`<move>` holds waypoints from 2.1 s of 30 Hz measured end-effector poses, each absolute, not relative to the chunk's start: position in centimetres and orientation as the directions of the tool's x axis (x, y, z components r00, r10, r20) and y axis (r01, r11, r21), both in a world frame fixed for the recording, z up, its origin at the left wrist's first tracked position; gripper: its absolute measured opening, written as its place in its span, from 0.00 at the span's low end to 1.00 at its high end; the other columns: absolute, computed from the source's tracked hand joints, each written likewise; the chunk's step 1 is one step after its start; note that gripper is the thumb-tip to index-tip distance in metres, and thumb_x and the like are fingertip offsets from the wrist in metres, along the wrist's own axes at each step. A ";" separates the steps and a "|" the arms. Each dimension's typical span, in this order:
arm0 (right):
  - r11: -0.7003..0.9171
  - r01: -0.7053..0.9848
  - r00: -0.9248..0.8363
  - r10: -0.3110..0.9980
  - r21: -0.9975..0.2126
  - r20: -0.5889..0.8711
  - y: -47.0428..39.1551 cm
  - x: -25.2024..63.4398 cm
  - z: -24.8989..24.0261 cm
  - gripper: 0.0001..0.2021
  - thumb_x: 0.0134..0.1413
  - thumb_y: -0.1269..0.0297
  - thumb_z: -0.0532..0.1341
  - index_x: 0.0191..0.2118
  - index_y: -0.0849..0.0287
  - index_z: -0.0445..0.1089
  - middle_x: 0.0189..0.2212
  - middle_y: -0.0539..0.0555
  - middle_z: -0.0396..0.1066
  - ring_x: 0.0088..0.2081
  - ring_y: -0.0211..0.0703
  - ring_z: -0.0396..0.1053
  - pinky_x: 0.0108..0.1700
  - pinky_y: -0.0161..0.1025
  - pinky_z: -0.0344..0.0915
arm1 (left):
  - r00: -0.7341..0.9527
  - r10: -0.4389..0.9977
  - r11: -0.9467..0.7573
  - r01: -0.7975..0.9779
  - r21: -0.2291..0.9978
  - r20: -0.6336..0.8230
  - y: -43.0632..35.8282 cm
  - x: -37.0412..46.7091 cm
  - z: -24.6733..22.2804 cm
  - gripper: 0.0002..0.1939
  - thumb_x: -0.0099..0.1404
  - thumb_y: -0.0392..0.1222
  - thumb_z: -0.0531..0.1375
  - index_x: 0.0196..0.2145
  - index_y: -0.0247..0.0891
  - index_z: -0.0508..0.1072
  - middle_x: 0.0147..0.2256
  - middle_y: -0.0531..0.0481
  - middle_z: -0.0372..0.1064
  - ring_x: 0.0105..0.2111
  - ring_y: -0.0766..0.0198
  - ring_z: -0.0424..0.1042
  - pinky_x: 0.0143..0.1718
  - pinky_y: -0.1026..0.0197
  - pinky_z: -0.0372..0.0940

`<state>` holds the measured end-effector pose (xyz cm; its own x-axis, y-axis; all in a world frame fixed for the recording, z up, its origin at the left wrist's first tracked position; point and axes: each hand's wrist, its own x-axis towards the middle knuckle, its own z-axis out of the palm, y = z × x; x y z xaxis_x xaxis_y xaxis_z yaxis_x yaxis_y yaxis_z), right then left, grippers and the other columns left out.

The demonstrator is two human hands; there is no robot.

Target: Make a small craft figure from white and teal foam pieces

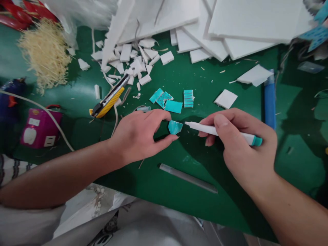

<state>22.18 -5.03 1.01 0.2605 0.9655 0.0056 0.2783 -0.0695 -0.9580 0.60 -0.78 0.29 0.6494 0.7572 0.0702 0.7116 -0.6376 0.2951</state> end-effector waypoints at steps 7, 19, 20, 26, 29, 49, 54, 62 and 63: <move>-0.093 0.286 0.255 0.967 -0.954 -0.018 -5.0 22.1 1.1 0.11 0.57 0.68 0.62 0.27 0.52 0.80 0.22 0.49 0.75 0.19 0.36 0.67 0.23 0.37 0.65 | 0.682 0.731 -0.643 0.676 0.360 0.026 -0.6 0.0 0.3 0.23 0.67 0.37 0.56 0.59 0.37 0.67 0.32 0.53 0.76 0.33 0.61 0.76 0.36 0.59 0.64; -0.163 0.365 0.200 0.975 -0.917 -0.094 -4.9 22.0 2.0 0.08 0.56 0.66 0.64 0.28 0.49 0.80 0.22 0.47 0.75 0.22 0.35 0.68 0.24 0.35 0.66 | 0.681 0.730 -0.654 0.674 0.343 0.054 -0.5 0.2 0.3 0.14 0.69 0.42 0.58 0.51 0.38 0.73 0.27 0.55 0.73 0.29 0.61 0.74 0.34 0.60 0.61; -0.162 0.382 0.196 0.976 -0.910 -0.092 -4.9 22.0 2.0 0.08 0.56 0.66 0.64 0.29 0.49 0.80 0.22 0.47 0.74 0.22 0.35 0.68 0.24 0.34 0.65 | 0.682 0.729 -0.653 0.671 0.351 0.054 -0.4 0.1 0.3 0.14 0.69 0.41 0.58 0.51 0.38 0.73 0.27 0.55 0.73 0.30 0.61 0.74 0.35 0.59 0.61; -0.150 0.453 0.204 0.977 -0.879 -0.061 -5.1 21.8 1.9 0.07 0.59 0.62 0.64 0.31 0.48 0.80 0.20 0.47 0.71 0.22 0.37 0.67 0.24 0.37 0.65 | 0.672 0.740 -0.633 0.678 0.374 0.034 -0.4 0.2 0.3 0.13 0.70 0.41 0.58 0.50 0.39 0.73 0.27 0.55 0.74 0.30 0.62 0.74 0.36 0.60 0.62; -0.159 0.461 0.215 0.974 -0.873 -0.064 -5.1 21.6 2.0 0.07 0.59 0.63 0.64 0.33 0.48 0.80 0.20 0.47 0.71 0.22 0.38 0.68 0.26 0.38 0.68 | 0.675 0.737 -0.634 0.676 0.376 0.028 -0.4 0.2 0.3 0.13 0.70 0.41 0.58 0.50 0.39 0.73 0.27 0.55 0.73 0.30 0.61 0.74 0.36 0.59 0.62; -0.162 0.459 0.217 0.974 -0.874 -0.066 -5.3 21.7 2.1 0.10 0.59 0.66 0.64 0.30 0.47 0.80 0.20 0.44 0.72 0.21 0.33 0.67 0.23 0.33 0.63 | 0.679 0.733 -0.643 0.666 0.379 0.051 -0.4 0.2 0.2 0.12 0.69 0.41 0.59 0.49 0.39 0.73 0.27 0.56 0.72 0.29 0.62 0.73 0.35 0.59 0.62; -0.138 0.469 0.195 0.980 -0.872 -0.051 -5.5 21.7 2.1 0.13 0.61 0.67 0.62 0.27 0.47 0.78 0.22 0.44 0.74 0.22 0.33 0.68 0.25 0.33 0.64 | 0.681 0.728 -0.653 0.655 0.380 0.078 -0.3 0.1 0.1 0.11 0.69 0.41 0.60 0.48 0.39 0.73 0.25 0.57 0.70 0.28 0.63 0.72 0.35 0.60 0.62; -0.154 0.455 0.198 0.978 -0.877 -0.069 -5.3 21.6 2.0 0.12 0.59 0.67 0.62 0.27 0.46 0.78 0.22 0.43 0.74 0.22 0.33 0.67 0.25 0.34 0.64 | 0.678 0.730 -0.656 0.656 0.373 0.092 -0.3 0.1 0.0 0.11 0.69 0.41 0.60 0.48 0.39 0.73 0.25 0.58 0.70 0.27 0.63 0.72 0.33 0.60 0.61; -0.157 0.441 0.203 0.977 -0.883 -0.072 -5.2 21.6 2.0 0.13 0.59 0.67 0.62 0.26 0.46 0.78 0.22 0.43 0.74 0.22 0.33 0.68 0.25 0.34 0.65 | 0.677 0.730 -0.656 0.657 0.371 0.090 -0.3 0.1 0.0 0.11 0.69 0.41 0.60 0.48 0.39 0.73 0.25 0.58 0.70 0.27 0.63 0.72 0.33 0.60 0.61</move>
